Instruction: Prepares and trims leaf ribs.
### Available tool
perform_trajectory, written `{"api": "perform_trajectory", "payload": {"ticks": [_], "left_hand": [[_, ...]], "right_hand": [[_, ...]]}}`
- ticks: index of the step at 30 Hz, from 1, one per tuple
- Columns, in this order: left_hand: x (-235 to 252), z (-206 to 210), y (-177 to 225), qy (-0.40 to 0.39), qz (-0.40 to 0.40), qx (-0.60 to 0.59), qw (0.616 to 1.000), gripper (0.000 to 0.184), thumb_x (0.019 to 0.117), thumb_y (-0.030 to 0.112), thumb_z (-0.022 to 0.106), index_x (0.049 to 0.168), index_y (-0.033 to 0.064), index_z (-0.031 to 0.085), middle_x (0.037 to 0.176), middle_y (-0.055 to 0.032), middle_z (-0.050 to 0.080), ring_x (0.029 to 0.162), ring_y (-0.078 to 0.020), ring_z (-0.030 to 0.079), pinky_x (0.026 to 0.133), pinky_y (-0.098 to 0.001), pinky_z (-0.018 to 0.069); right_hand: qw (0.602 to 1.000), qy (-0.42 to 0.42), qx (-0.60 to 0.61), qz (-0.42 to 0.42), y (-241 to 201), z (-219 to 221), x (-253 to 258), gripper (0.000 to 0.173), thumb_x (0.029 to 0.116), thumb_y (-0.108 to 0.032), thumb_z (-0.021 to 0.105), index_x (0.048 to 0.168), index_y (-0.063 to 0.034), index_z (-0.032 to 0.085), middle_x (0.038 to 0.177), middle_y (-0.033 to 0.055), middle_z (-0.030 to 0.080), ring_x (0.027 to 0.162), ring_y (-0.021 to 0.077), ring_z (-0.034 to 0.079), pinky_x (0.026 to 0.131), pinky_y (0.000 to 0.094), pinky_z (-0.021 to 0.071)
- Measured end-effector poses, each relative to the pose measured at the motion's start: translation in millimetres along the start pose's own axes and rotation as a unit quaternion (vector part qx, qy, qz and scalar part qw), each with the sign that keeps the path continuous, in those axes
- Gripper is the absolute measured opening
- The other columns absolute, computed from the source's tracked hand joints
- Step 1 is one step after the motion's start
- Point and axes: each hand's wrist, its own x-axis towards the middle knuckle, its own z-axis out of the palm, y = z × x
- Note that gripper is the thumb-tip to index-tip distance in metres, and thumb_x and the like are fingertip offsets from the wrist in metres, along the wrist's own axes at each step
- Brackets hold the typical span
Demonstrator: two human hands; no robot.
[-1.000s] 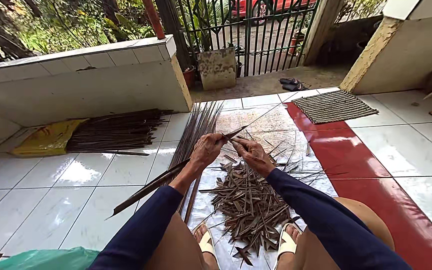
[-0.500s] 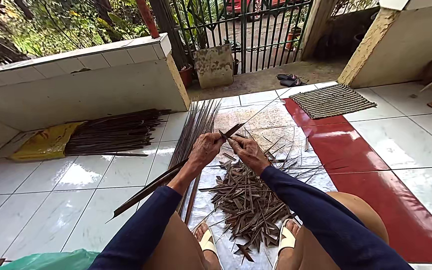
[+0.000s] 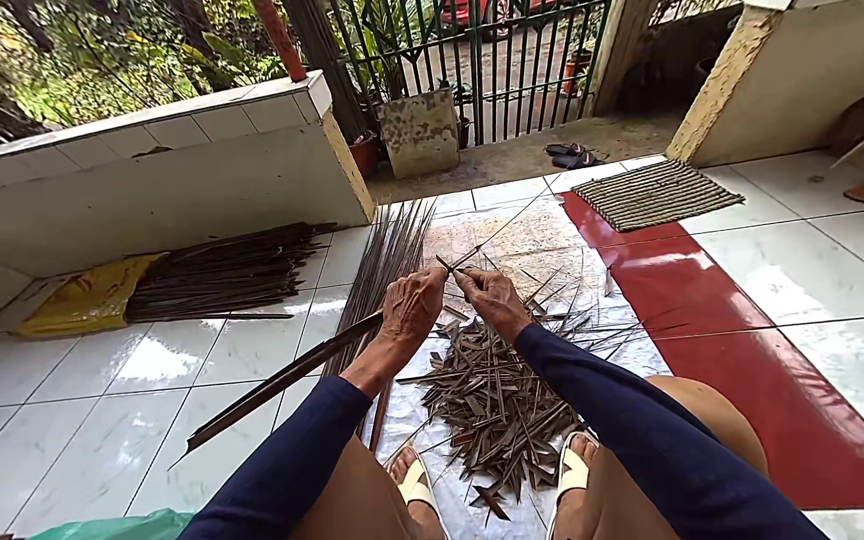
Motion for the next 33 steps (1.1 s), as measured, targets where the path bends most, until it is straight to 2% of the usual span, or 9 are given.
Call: {"api": "perform_trajectory", "payload": {"ticks": [5,7,10,11,15,22,26,29,33], "left_hand": [[1,-1,4,-0.01,0.0,0.0,1.0,0.025,0.1054,0.021,0.053,0.093,0.0083,0.071,0.078,-0.0115,0.069,0.071,-0.0317,0.07,0.06,-0.0499,0.0544],[3,-2,5,-0.01,-0.01,-0.012,1.0,0.026,0.1057,0.023,0.053,0.092,0.0086,0.071,0.078,-0.0118,0.069,0.073,-0.0321,0.07,0.061,-0.0506,0.0544],[5,-4,0,-0.012,-0.023,-0.041,0.999,0.027,0.1064,0.028,0.054,0.099,0.0114,0.074,0.079,-0.0115,0.071,0.076,-0.0321,0.071,0.067,-0.0529,0.0553],[5,-5,-2,-0.017,-0.024,-0.049,0.998,0.028,0.1068,0.029,0.053,0.102,0.0124,0.075,0.081,-0.0114,0.072,0.077,-0.0322,0.071,0.069,-0.0535,0.0557],[5,-8,-4,-0.033,-0.036,-0.071,0.996,0.027,0.1064,0.029,0.054,0.107,0.0148,0.077,0.085,-0.0109,0.074,0.081,-0.0317,0.072,0.072,-0.0542,0.0566],[5,-15,-8,-0.054,-0.056,-0.139,0.987,0.025,0.1052,0.032,0.058,0.1,0.0177,0.077,0.081,-0.0048,0.071,0.076,-0.0235,0.068,0.069,-0.0493,0.0543],[0,-20,-14,-0.061,-0.056,-0.151,0.985,0.026,0.1055,0.034,0.057,0.1,0.0182,0.077,0.081,-0.0034,0.071,0.074,-0.0207,0.068,0.069,-0.0477,0.0549],[-4,-23,-20,-0.056,-0.06,-0.16,0.984,0.026,0.1058,0.034,0.057,0.099,0.018,0.077,0.076,-0.0026,0.069,0.068,-0.0189,0.065,0.065,-0.0455,0.0537],[-9,-25,-28,-0.035,-0.057,-0.12,0.99,0.025,0.1058,0.032,0.058,0.112,0.0192,0.078,0.091,-0.0068,0.075,0.084,-0.026,0.072,0.075,-0.0525,0.0562]], "right_hand": [[1.0,0.005,-0.014,0.013,-2,-5,-3,0.041,0.1071,-0.043,0.051,0.087,-0.0125,0.07,0.066,0.0042,0.055,0.059,0.0201,0.054,0.058,0.0445,0.0446],[1.0,0.009,-0.02,0.012,-4,-6,-5,0.038,0.1069,-0.043,0.052,0.093,-0.0138,0.072,0.067,0.004,0.057,0.06,0.0201,0.055,0.059,0.0448,0.0452],[0.999,0.007,-0.03,0.025,-2,-9,-7,0.034,0.1071,-0.042,0.052,0.118,-0.0202,0.076,0.079,0.0051,0.067,0.068,0.0213,0.061,0.065,0.0481,0.0499],[0.999,0.009,-0.036,0.028,-1,-10,-7,0.034,0.107,-0.042,0.052,0.121,-0.0214,0.075,0.082,0.0057,0.068,0.07,0.0223,0.062,0.067,0.0496,0.0507],[0.995,0.039,-0.086,0.026,1,-9,-11,0.035,0.1063,-0.044,0.053,0.128,-0.0252,0.073,0.097,0.0067,0.074,0.087,0.0265,0.069,0.077,0.0566,0.0531],[0.99,0.085,-0.114,0.01,3,-6,-6,0.037,0.1064,-0.044,0.053,0.132,-0.0255,0.071,0.105,0.0066,0.075,0.095,0.0272,0.07,0.081,0.0577,0.0537],[0.989,0.108,-0.091,0.035,20,-19,12,0.038,0.107,-0.046,0.05,0.13,-0.0248,0.072,0.098,0.008,0.075,0.088,0.0286,0.07,0.078,0.0578,0.0535],[0.983,0.15,-0.083,0.072,30,-36,21,0.039,0.1085,-0.042,0.046,0.129,-0.0201,0.072,0.101,0.0123,0.074,0.093,0.0326,0.07,0.082,0.0601,0.0526],[0.99,0.138,-0.039,0.006,22,-40,16,0.038,0.1081,-0.04,0.049,0.127,-0.0169,0.073,0.083,0.0079,0.068,0.071,0.0242,0.063,0.069,0.0505,0.0509]]}}
